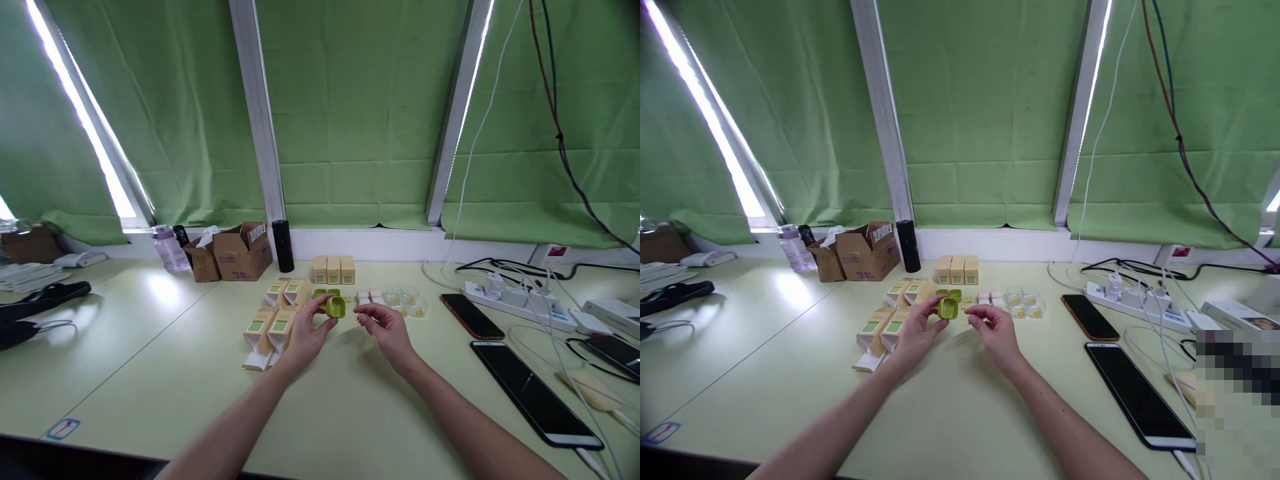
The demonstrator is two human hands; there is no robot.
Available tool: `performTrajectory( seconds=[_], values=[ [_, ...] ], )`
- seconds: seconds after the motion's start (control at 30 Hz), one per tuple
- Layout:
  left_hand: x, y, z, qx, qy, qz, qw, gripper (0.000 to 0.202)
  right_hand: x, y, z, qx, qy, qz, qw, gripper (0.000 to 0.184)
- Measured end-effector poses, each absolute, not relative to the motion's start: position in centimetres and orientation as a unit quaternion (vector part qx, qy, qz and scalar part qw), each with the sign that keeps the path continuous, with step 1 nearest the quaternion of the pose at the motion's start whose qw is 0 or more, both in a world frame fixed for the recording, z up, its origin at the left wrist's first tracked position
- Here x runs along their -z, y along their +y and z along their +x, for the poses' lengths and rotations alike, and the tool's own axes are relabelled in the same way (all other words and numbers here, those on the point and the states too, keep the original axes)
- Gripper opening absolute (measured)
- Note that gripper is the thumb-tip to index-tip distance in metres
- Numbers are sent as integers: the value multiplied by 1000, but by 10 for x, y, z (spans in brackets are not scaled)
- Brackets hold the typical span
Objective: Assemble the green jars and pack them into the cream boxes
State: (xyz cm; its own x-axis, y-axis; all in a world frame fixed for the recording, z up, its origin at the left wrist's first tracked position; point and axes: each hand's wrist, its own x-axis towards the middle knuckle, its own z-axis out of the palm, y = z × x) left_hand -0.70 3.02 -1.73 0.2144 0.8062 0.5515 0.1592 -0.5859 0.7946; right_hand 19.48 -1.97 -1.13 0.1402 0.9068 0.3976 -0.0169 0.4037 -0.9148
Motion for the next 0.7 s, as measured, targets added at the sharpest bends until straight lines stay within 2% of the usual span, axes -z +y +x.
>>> performTrajectory(
  seconds=[0.33,0.53,0.7],
  values=[
    [12,22,-7,-509,367,719,299,50,9,-21,193,-487,-425,-392,655,51],
    [10,18,-6,-490,376,725,306,49,9,-21,196,-497,-396,-392,666,53],
    [8,17,-5,-488,377,719,320,49,7,-23,192,-465,-439,-378,670,48]
  ],
)
